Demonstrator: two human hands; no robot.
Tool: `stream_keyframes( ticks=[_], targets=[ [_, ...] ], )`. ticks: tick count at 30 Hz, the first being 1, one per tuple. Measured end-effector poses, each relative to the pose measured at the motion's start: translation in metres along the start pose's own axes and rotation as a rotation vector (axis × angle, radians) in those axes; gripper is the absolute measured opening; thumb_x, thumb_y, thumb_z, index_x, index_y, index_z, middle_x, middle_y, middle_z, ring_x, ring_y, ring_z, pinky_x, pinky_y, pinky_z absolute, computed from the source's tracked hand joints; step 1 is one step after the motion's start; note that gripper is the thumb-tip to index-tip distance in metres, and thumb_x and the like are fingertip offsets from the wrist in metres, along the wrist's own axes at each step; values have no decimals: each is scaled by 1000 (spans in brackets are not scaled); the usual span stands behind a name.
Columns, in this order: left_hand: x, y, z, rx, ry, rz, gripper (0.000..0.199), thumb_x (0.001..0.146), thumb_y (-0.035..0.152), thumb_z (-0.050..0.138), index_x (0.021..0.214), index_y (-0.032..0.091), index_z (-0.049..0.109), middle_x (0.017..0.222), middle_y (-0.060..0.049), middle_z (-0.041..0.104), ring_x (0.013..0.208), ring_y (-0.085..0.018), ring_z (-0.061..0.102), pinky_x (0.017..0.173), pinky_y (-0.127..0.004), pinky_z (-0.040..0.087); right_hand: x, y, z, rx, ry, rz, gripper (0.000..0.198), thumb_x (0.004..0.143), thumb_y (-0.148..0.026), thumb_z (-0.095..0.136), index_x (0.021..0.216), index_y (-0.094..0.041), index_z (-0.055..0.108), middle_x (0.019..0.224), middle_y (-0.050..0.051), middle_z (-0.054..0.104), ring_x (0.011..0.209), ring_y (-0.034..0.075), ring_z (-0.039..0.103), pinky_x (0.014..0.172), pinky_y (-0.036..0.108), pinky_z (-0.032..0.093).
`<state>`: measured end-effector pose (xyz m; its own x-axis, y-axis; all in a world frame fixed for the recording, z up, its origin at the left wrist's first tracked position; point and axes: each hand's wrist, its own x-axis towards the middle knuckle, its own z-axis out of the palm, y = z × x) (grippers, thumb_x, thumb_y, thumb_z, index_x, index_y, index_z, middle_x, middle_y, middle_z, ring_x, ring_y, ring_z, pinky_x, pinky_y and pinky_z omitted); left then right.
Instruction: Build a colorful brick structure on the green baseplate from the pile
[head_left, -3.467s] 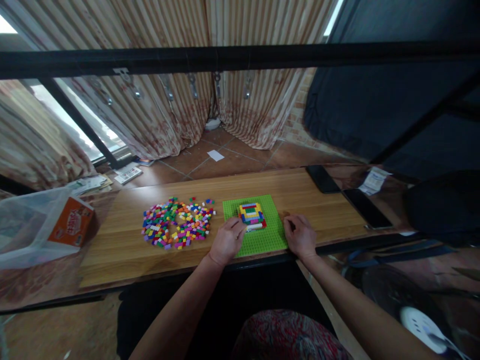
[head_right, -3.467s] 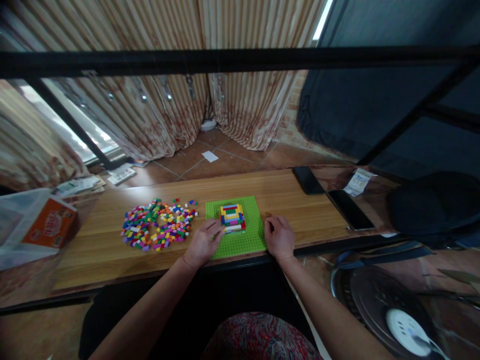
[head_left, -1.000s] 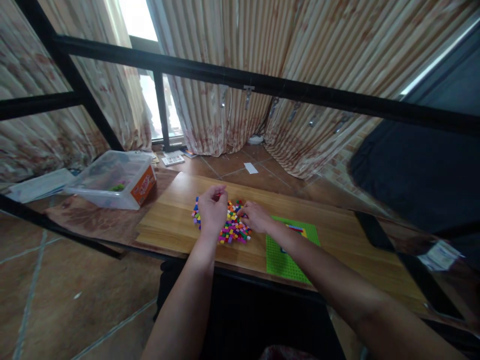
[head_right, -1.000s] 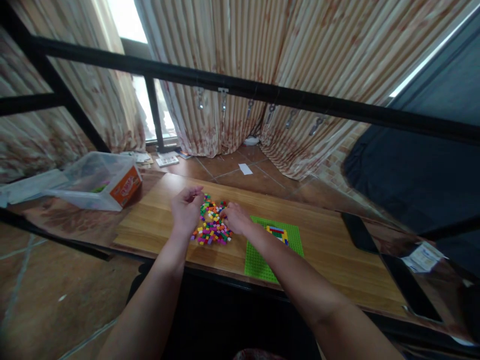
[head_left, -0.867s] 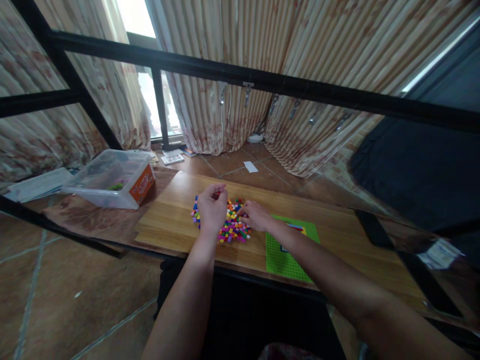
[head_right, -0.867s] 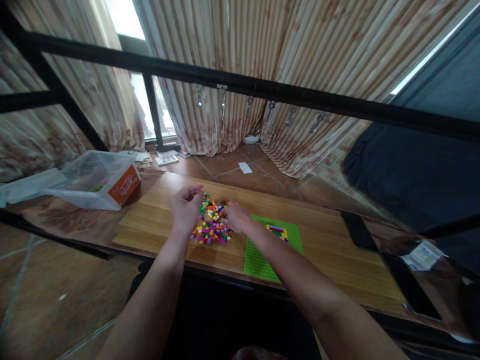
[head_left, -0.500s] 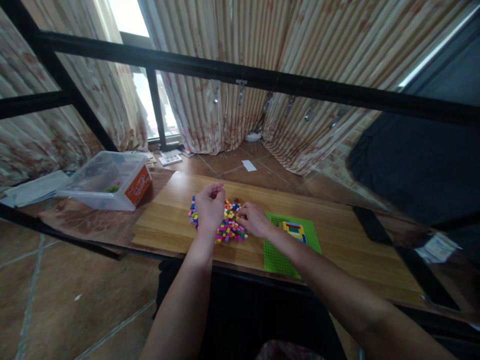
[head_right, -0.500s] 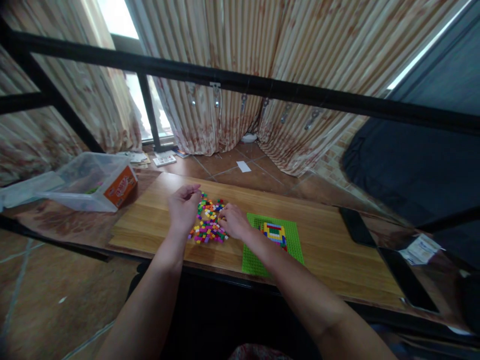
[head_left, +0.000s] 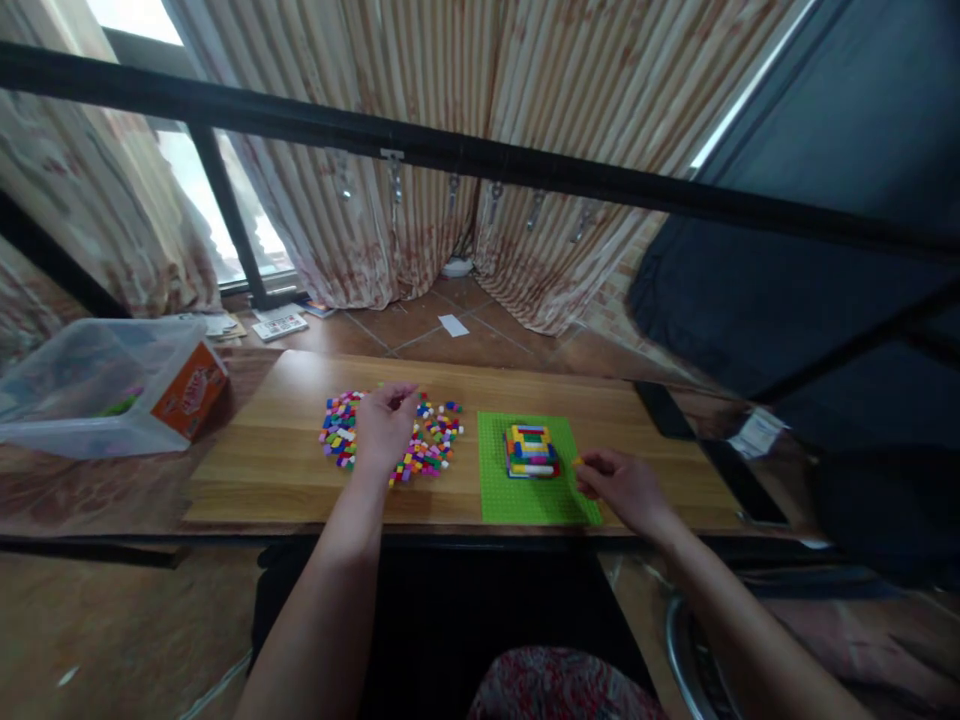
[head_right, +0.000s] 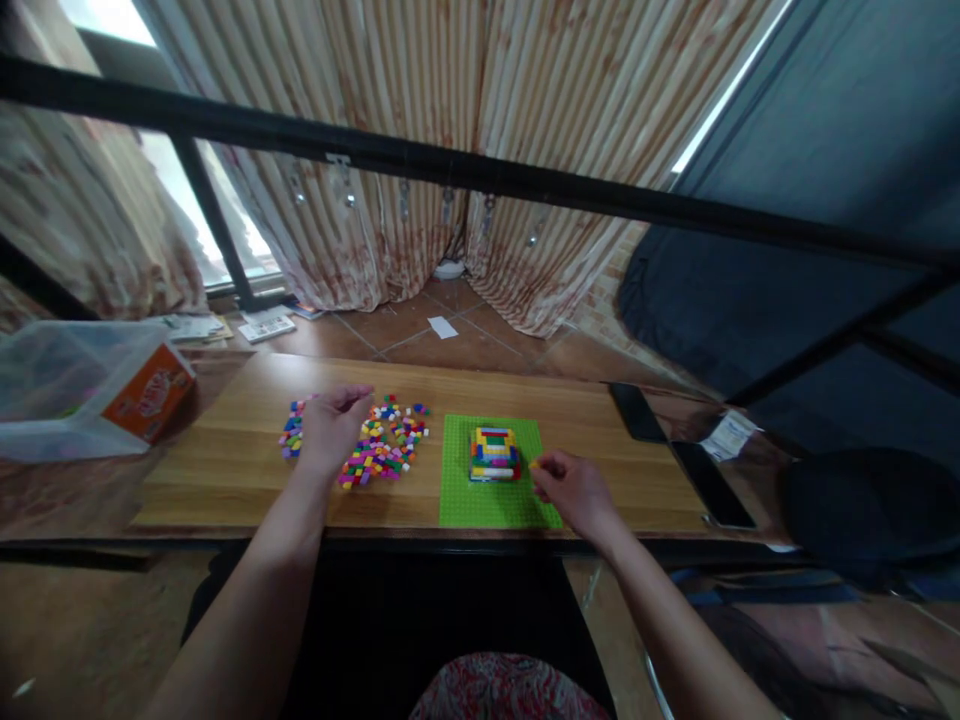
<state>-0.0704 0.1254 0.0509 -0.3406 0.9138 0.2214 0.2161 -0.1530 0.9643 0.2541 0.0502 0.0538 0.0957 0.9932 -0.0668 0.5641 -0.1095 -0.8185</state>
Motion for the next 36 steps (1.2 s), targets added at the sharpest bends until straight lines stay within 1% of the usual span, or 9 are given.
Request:
stream_keyframes(
  ticks=[2, 5, 8, 11, 15, 21, 28, 33, 36],
  targets=[
    [-6, -2, 10, 54, -101, 19, 20, 71, 25, 61, 83, 14, 73, 77, -4, 73, 70, -17, 65, 67, -26, 49, -7, 12, -4, -194, -34, -65, 22, 79, -39, 55, 76, -19, 64, 62, 1, 66, 56, 16, 62, 53, 26, 44],
    [-17, -5, 27, 120, -262, 53, 19, 73, 25, 58, 81, 16, 73, 72, -4, 72, 65, -16, 63, 62, -25, 48, -10, 14, 2, -463, -37, -177, 20, 85, -30, 50, 79, -19, 66, 67, 3, 67, 62, 17, 61, 58, 27, 40],
    [-28, -10, 42, 177, -403, 119, 18, 74, 24, 55, 77, 18, 72, 68, -2, 70, 62, -15, 62, 60, -24, 47, -5, 8, 13, -606, -27, -195, 20, 87, -23, 48, 83, -19, 67, 75, 6, 69, 68, 18, 62, 61, 27, 39],
    [-37, -14, 54, 214, -506, 150, 18, 75, 22, 54, 74, 19, 71, 69, -2, 70, 64, -15, 63, 61, -24, 47, 2, 5, 19, -669, -31, -180, 21, 87, -19, 49, 83, -18, 69, 80, 8, 71, 72, 20, 64, 64, 27, 39],
    [-50, -17, 64, 216, -604, 120, 19, 76, 21, 53, 78, 18, 72, 73, -3, 71, 65, -16, 64, 61, -25, 49, 4, 7, 21, -614, -19, -188, 21, 87, -19, 50, 87, -19, 71, 85, 8, 73, 77, 20, 65, 68, 28, 42],
    [-62, -19, 76, 182, -666, 112, 19, 76, 20, 54, 83, 17, 71, 71, -3, 70, 65, -15, 63, 62, -26, 49, 2, 15, 21, -454, 45, -268, 20, 86, -19, 55, 94, -19, 72, 92, 7, 71, 87, 19, 64, 79, 30, 45],
    [-70, -14, 81, 200, -711, 77, 17, 77, 23, 54, 80, 17, 70, 68, -1, 69, 61, -14, 62, 59, -25, 47, 7, 21, 24, -463, 56, -316, 16, 84, -18, 58, 89, -20, 73, 88, 6, 69, 83, 18, 62, 77, 30, 45],
    [-72, -12, 82, 238, -693, 94, 16, 77, 23, 55, 80, 18, 71, 69, -2, 70, 61, -14, 62, 60, -25, 47, 8, 17, 22, -451, 57, -312, 11, 80, -16, 61, 84, -20, 71, 81, 3, 68, 75, 17, 61, 71, 28, 43],
    [-72, -13, 83, 248, -710, 84, 17, 79, 24, 54, 81, 18, 70, 71, -2, 70, 63, -15, 63, 62, -26, 47, 8, 14, 22, -414, 59, -314, 9, 79, -14, 62, 82, -18, 69, 77, 2, 67, 71, 16, 60, 69, 26, 42]
  ],
)
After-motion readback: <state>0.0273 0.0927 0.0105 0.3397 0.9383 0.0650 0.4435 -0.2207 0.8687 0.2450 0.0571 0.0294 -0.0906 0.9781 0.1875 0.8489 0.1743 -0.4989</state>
